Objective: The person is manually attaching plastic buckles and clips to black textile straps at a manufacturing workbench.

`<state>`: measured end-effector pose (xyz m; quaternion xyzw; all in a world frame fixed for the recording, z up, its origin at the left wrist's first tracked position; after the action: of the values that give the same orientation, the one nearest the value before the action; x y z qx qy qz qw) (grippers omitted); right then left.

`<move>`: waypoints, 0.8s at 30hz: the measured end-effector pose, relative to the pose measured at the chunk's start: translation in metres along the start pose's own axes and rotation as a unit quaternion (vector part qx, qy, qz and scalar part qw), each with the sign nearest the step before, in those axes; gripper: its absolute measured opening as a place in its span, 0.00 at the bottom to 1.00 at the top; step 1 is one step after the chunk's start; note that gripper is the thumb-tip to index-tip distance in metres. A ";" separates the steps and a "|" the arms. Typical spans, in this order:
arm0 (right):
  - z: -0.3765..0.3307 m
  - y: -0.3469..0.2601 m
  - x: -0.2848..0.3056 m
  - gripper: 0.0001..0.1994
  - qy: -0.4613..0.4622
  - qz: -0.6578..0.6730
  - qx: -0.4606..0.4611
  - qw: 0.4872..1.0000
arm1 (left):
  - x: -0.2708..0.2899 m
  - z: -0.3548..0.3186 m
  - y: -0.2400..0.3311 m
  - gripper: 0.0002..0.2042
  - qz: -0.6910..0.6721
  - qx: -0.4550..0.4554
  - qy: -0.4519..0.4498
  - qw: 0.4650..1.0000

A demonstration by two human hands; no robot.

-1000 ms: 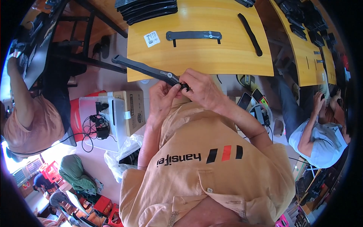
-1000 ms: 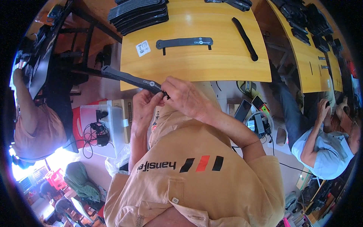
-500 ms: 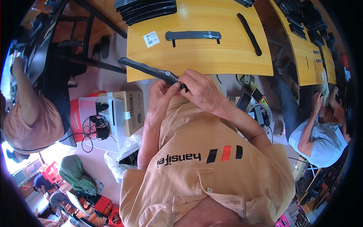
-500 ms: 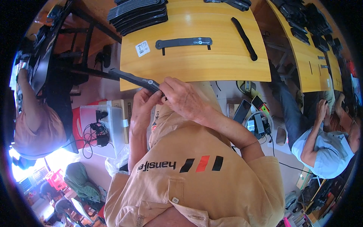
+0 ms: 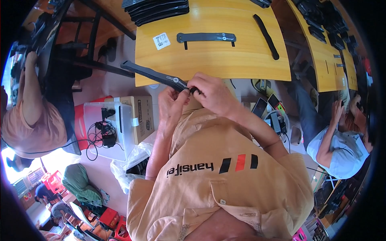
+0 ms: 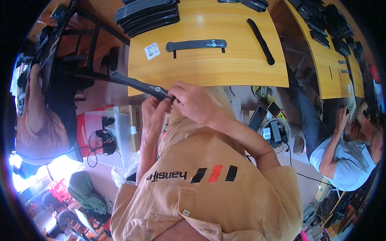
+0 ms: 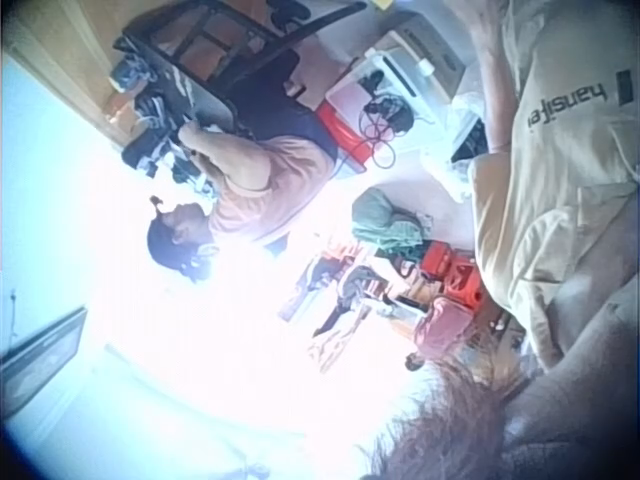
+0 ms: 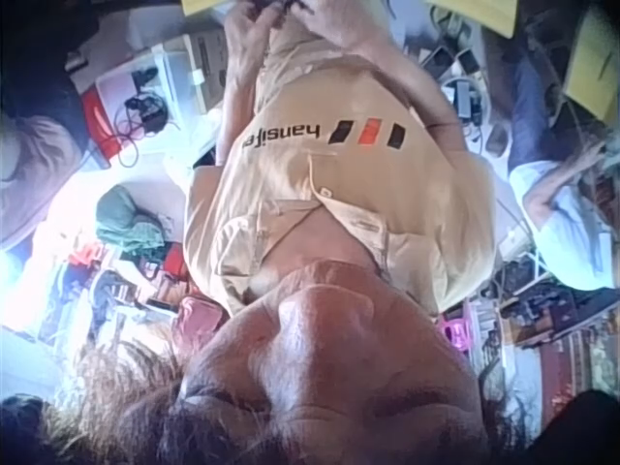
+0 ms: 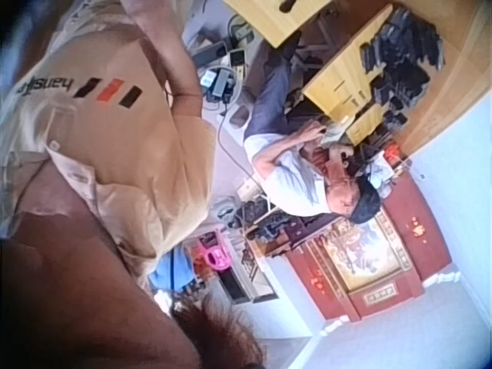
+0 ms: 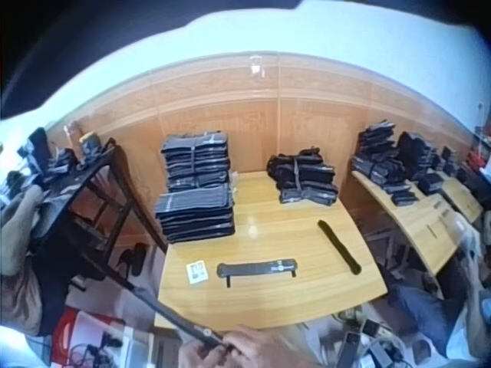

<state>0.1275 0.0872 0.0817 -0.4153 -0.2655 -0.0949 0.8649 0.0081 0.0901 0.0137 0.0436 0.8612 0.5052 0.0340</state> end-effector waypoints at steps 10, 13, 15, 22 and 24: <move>0.002 0.011 -0.006 0.07 -0.166 0.096 -0.043 0.980 | -0.006 -0.003 -0.003 0.08 -0.031 0.051 -0.074 0.995; 0.004 0.007 -0.008 0.06 -0.152 0.120 0.020 0.981 | -0.007 -0.005 -0.002 0.08 -0.009 0.050 -0.087 0.995; 0.002 0.007 -0.011 0.06 -0.201 0.126 -0.002 0.972 | -0.011 -0.009 -0.001 0.08 0.028 0.065 -0.102 0.992; -0.001 -0.012 -0.014 0.03 -0.278 0.115 -0.016 0.954 | -0.010 -0.030 0.011 0.09 0.038 0.107 -0.155 0.981; -0.004 -0.018 -0.014 0.03 -0.269 0.088 0.010 0.959 | -0.011 -0.035 0.011 0.05 0.061 0.125 -0.178 0.974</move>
<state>0.1100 0.0714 0.0842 -0.4388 -0.4519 0.0991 0.7703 0.0157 0.0638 0.0407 0.1887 0.8936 0.3787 0.1499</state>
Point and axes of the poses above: each hand's wrist, its own z-axis towards the middle knuckle, its own x-axis out of the back of the hand, y = z × x, the point moved 9 cm from there along z, towards the middle knuckle, and after that the axes turned 12 degrees about x, right-handed, at the moved point
